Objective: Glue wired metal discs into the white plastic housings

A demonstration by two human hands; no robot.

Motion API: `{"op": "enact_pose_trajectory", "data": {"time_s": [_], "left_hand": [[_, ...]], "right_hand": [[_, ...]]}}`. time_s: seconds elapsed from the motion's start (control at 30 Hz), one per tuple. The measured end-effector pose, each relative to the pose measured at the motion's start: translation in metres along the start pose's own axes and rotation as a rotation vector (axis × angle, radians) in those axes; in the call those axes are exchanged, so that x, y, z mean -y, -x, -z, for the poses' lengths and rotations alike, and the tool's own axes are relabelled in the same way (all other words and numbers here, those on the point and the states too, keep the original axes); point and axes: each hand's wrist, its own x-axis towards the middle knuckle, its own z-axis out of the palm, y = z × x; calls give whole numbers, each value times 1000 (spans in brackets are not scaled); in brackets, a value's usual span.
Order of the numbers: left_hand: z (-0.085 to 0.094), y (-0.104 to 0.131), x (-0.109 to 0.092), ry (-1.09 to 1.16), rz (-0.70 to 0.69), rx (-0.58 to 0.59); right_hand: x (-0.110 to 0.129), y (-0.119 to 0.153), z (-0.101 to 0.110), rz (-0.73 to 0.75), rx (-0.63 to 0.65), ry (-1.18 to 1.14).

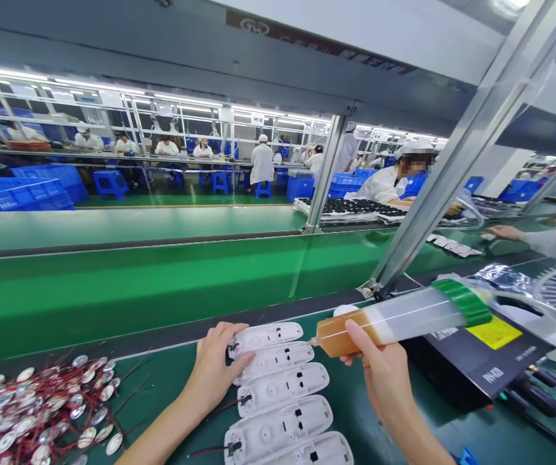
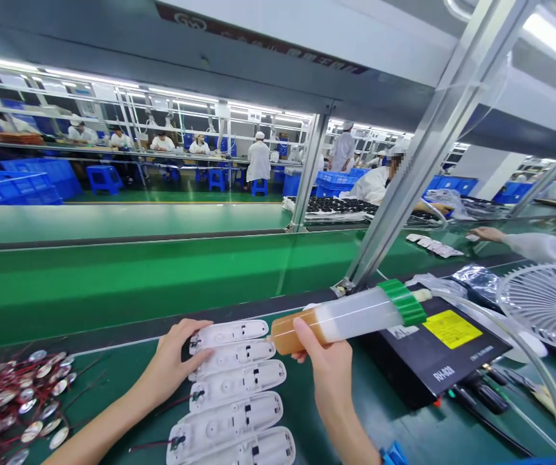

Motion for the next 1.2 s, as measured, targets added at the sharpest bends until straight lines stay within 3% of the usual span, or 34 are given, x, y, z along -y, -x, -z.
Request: {"op": "enact_pose_trajectory", "data": {"time_s": [0.43,1.2], "left_hand": [[0,-2,-2,125,-2,-74],[2,-4,-6,181,3,-77]], "right_hand": [[-11,1,-65,98,183,284],[-33,-2,-66,117,164,424]]}}
